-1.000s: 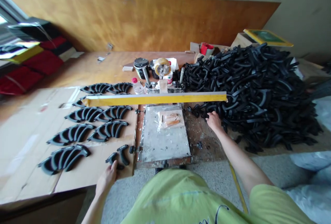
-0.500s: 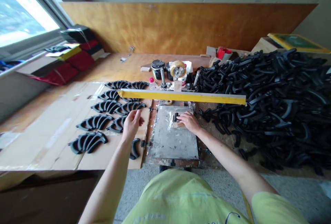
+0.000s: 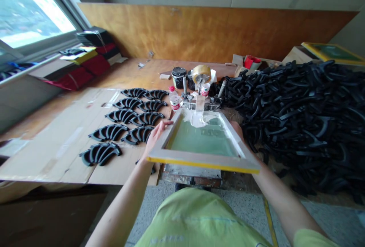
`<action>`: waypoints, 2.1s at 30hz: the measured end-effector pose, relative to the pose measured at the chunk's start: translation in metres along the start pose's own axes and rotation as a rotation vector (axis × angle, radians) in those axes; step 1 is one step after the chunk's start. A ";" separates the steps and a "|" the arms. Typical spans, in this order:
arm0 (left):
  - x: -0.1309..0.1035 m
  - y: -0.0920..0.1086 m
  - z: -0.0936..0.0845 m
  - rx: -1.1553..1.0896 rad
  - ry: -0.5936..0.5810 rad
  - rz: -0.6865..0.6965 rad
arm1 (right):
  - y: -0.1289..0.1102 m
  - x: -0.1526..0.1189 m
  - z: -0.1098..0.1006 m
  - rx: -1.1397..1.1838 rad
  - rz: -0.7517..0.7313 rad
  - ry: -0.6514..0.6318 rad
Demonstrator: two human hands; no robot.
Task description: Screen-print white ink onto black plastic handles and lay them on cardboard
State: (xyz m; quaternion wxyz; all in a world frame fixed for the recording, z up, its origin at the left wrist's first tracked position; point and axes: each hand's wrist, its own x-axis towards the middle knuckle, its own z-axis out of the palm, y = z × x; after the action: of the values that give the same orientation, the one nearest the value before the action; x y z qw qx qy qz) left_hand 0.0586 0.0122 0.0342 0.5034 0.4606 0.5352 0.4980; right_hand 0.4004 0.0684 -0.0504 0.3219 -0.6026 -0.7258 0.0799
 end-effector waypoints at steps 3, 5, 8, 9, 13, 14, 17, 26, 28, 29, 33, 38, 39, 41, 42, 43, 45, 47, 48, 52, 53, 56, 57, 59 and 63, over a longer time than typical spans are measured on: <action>-0.019 -0.042 -0.010 0.084 -0.053 -0.185 | -0.008 0.030 -0.010 -0.006 -0.060 0.111; -0.024 -0.072 -0.010 0.059 -0.046 -0.258 | -0.032 0.052 -0.001 -0.022 -0.170 0.085; -0.023 -0.106 -0.006 0.079 -0.013 -0.274 | -0.070 0.078 0.024 -0.128 -0.260 -0.108; -0.022 -0.114 -0.006 0.099 -0.004 -0.266 | -0.079 0.082 0.032 -0.175 -0.258 -0.189; -0.018 -0.129 -0.009 0.143 -0.026 -0.253 | -0.087 0.070 0.049 -0.298 -0.258 -0.393; -0.018 -0.130 -0.010 0.154 -0.035 -0.253 | -0.085 0.061 0.048 -0.297 -0.301 -0.407; -0.018 -0.133 -0.013 0.192 -0.031 -0.251 | -0.077 0.031 0.036 -0.234 -0.503 -0.452; -0.022 -0.119 -0.009 0.148 -0.025 -0.237 | -0.075 0.027 0.024 -0.036 -0.492 -0.420; -0.023 -0.114 -0.009 0.126 -0.018 -0.246 | -0.073 0.015 0.031 -0.012 -0.509 -0.337; -0.024 -0.111 -0.009 0.114 -0.018 -0.254 | -0.071 0.008 0.032 0.011 -0.540 -0.326; -0.026 -0.100 -0.008 0.056 -0.027 -0.300 | -0.065 0.003 0.027 0.092 -0.579 -0.389; -0.026 -0.070 -0.009 0.011 -0.052 -0.330 | -0.080 0.071 0.024 0.020 -0.318 -0.290; -0.026 -0.061 -0.010 0.002 -0.059 -0.322 | -0.081 0.086 0.022 -0.004 -0.270 -0.270; -0.025 -0.039 -0.010 -0.003 -0.059 -0.297 | -0.072 0.108 0.015 -0.035 -0.195 -0.218; -0.023 -0.028 -0.009 -0.001 -0.048 -0.274 | -0.063 0.113 0.010 -0.031 -0.162 -0.175; -0.020 -0.016 -0.007 -0.007 -0.029 -0.241 | -0.051 0.114 0.004 -0.013 -0.121 -0.119; -0.011 0.006 -0.002 -0.064 0.011 -0.138 | -0.021 0.104 -0.006 0.037 0.018 -0.003; 0.005 0.026 0.006 -0.158 0.021 -0.004 | 0.007 0.081 -0.006 0.062 0.182 0.052; 0.014 0.034 0.010 -0.196 0.013 0.045 | 0.016 0.066 -0.002 0.064 0.231 0.040; 0.039 0.043 0.024 -0.281 0.029 0.056 | 0.014 0.011 0.030 0.088 0.083 -0.176; 0.039 0.038 0.028 -0.303 0.063 0.043 | 0.005 0.002 0.037 0.069 -0.002 -0.240; 0.019 0.003 0.043 -0.310 0.027 -0.152 | -0.035 -0.016 0.045 -0.035 -0.128 -0.289; 0.008 -0.012 0.049 -0.291 -0.048 -0.278 | -0.052 -0.022 0.045 -0.056 -0.114 -0.257; -0.017 -0.042 0.059 -0.282 -0.195 -0.508 | -0.085 -0.036 0.043 -0.053 -0.130 -0.203; -0.053 -0.085 0.042 -0.283 -0.108 -0.602 | -0.115 -0.064 0.039 0.049 -0.446 -0.337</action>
State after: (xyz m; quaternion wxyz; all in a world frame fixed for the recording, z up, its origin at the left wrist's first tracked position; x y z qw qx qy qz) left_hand 0.1053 -0.0443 -0.0464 0.7146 0.2331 0.5454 0.3709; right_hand 0.2885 -0.0102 -0.0465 0.2207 -0.3981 -0.8817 0.1237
